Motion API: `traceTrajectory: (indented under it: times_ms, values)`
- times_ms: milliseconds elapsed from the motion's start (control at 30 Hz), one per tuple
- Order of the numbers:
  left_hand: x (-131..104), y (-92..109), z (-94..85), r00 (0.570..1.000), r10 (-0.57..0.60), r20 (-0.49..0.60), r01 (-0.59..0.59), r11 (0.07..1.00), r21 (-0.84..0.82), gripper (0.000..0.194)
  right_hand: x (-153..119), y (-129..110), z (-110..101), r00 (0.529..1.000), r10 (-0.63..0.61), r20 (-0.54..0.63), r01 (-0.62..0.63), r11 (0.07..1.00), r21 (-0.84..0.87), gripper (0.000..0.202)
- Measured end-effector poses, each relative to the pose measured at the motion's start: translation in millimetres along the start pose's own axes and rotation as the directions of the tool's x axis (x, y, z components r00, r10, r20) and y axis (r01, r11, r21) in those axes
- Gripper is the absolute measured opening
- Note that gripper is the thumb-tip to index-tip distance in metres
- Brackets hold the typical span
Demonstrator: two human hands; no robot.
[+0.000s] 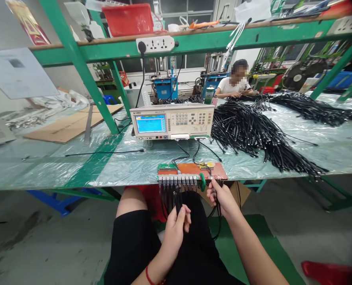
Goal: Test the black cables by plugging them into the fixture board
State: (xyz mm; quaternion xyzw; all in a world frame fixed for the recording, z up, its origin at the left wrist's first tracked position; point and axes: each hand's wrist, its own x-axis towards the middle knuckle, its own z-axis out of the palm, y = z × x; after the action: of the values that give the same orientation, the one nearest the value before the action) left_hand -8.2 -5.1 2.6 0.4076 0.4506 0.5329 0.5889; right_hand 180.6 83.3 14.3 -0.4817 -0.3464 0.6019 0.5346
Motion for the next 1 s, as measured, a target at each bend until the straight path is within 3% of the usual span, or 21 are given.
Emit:
traceTrajectory:
  times_ms: [100,367,467,567,633,733,867,1000]
  values:
    - [-0.9,0.3,0.8,0.999,-0.034,0.031,0.033,0.999,0.041,0.056,-0.6,-0.1,-1.5,0.999,0.017,0.050,-0.019,0.999,0.032,0.062]
    - [-2.5,3.5,4.3,0.994,-0.095,0.061,0.101,0.989,-0.104,0.058,-12.3,2.7,0.7,1.000,0.006,0.021,-0.007,0.997,0.073,0.058]
    - [-2.8,2.9,4.6,0.991,-0.106,0.076,0.116,0.985,-0.127,0.056,-31.9,6.7,14.7,1.000,-0.011,0.030,0.008,0.997,0.077,0.052]
    - [-2.6,0.0,5.6,0.989,-0.111,0.097,0.123,0.984,-0.126,0.054,-48.9,10.9,35.1,0.993,-0.092,0.072,0.096,0.994,-0.051,0.047]
    - [-2.7,-2.9,6.7,0.985,-0.112,0.129,0.128,0.985,-0.116,0.054,-54.0,13.4,47.6,0.983,-0.122,0.140,0.139,0.983,-0.117,0.047]
    - [-3.8,-5.2,7.6,0.978,-0.114,0.176,0.130,0.988,-0.087,0.053,-54.8,16.0,58.8,0.977,-0.100,0.189,0.117,0.990,-0.085,0.047]
    - [-5.2,0.2,6.8,0.982,-0.063,0.176,0.065,0.998,-0.007,0.050,-56.2,14.9,62.3,0.984,-0.066,0.166,0.062,0.998,0.030,0.048]
    - [-3.9,7.9,3.7,0.998,0.025,0.052,-0.028,0.998,0.055,0.047,-56.1,10.8,55.3,0.995,-0.089,0.034,0.084,0.989,0.118,0.051]
